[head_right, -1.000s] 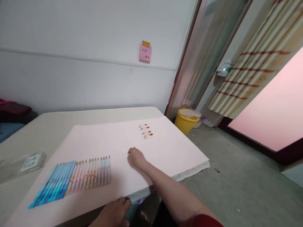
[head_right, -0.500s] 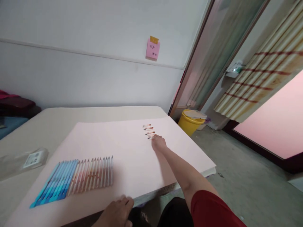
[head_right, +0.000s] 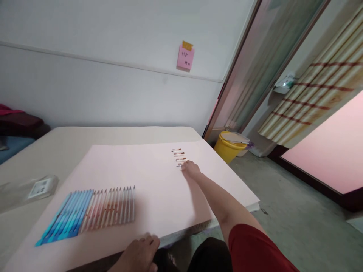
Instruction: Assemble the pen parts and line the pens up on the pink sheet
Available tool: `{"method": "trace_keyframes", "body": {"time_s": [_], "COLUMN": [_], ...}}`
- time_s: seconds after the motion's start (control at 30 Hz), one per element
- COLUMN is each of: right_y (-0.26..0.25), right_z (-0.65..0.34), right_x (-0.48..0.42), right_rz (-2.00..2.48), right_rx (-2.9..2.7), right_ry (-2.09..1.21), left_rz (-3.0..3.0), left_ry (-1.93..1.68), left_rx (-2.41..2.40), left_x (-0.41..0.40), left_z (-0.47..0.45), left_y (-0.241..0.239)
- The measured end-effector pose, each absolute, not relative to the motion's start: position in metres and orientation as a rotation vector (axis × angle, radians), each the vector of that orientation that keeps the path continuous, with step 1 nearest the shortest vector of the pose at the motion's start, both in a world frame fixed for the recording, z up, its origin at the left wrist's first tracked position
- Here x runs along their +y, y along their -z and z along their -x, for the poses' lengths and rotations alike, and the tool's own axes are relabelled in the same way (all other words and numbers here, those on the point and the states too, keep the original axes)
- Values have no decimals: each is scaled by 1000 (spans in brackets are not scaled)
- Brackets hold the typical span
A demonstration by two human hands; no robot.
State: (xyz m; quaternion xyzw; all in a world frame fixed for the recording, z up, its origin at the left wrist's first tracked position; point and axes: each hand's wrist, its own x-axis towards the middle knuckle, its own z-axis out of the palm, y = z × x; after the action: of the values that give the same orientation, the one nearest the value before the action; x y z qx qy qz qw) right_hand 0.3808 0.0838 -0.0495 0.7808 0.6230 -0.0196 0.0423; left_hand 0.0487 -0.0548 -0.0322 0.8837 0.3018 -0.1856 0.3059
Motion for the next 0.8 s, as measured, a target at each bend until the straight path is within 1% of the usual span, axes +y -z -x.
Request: {"method": "trace_keyframes", "body": {"time_s": [0.13,0.4,0.63,0.8], "right_y": [49,45,42,35], "right_z": [-377,-364,-357,-354], "right_x": [85,84,83,79], "right_rz": [-2393,-2425,-2386,-2340], "right_rx": [1899,1848,1830,1798], "right_ry": [73,81,84,144], "left_rz": [-2353,-2427,-2432,-2421], "left_ry": [493,354,281,256], "left_rx": [774,750,752,777], "left_x": [-56,-59,-63,-64], "left_z": [-48,-42,-36,-32], "left_y": [31,22,16,7]}}
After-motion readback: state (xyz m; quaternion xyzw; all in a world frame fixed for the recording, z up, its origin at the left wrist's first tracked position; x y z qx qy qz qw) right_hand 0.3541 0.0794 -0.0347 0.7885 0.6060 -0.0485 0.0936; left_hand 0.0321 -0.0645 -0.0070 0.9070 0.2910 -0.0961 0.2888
